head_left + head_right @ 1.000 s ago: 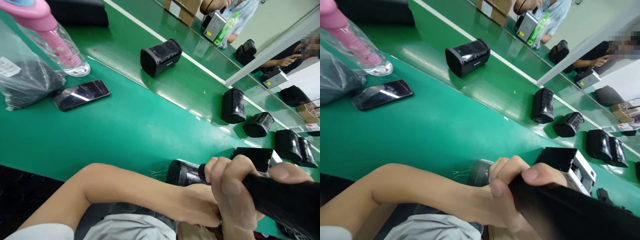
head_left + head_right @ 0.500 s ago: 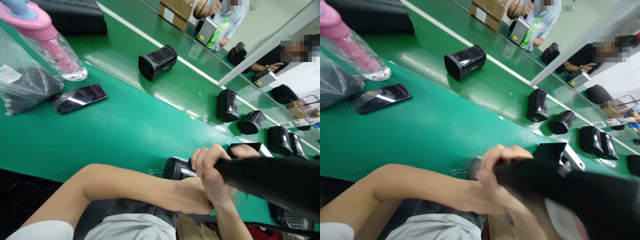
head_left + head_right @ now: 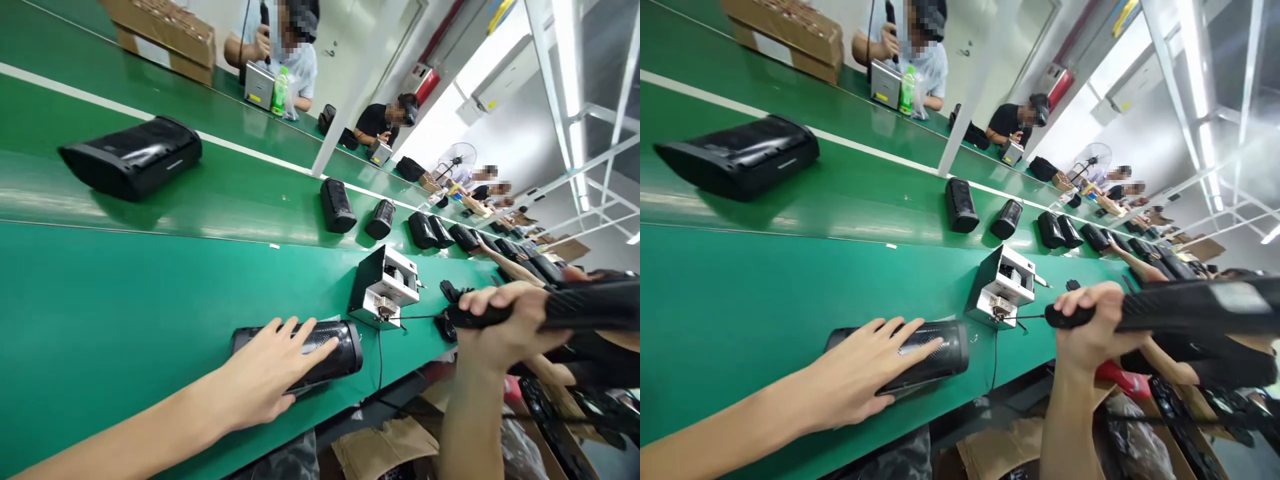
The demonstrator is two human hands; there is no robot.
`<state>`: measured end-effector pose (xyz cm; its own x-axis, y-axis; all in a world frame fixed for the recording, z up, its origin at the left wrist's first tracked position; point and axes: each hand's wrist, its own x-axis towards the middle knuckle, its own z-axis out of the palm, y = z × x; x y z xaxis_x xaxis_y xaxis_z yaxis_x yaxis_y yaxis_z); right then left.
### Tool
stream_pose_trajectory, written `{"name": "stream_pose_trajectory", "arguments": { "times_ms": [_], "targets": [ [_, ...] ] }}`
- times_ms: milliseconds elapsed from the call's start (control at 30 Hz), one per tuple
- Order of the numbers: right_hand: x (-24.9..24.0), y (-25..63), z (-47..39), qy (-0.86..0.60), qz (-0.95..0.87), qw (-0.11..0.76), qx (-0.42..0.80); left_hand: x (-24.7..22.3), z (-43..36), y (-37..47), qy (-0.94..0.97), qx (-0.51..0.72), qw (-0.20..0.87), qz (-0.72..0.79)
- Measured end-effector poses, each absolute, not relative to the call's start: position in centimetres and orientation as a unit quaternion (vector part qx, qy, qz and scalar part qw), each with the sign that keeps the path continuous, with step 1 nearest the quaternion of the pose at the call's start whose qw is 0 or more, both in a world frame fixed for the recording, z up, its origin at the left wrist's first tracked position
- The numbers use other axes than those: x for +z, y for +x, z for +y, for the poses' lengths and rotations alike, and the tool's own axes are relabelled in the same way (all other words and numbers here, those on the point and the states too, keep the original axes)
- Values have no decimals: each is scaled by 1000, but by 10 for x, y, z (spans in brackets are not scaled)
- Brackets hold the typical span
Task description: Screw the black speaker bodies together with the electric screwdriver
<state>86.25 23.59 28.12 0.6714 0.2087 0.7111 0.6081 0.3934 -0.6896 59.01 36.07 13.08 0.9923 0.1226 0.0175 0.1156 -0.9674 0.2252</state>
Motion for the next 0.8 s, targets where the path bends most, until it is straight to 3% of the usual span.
{"name": "stream_pose_trajectory", "arguments": {
  "times_ms": [367,600,800],
  "targets": [
    [218,894,270,-564,-368,733,-98,97,370,593,986,63,97,121],
    [240,847,228,-579,-344,739,-8,112,368,595,988,16,102,113],
    [268,800,207,-513,-437,738,22,118,368,596,988,-6,107,111]
  ]
}}
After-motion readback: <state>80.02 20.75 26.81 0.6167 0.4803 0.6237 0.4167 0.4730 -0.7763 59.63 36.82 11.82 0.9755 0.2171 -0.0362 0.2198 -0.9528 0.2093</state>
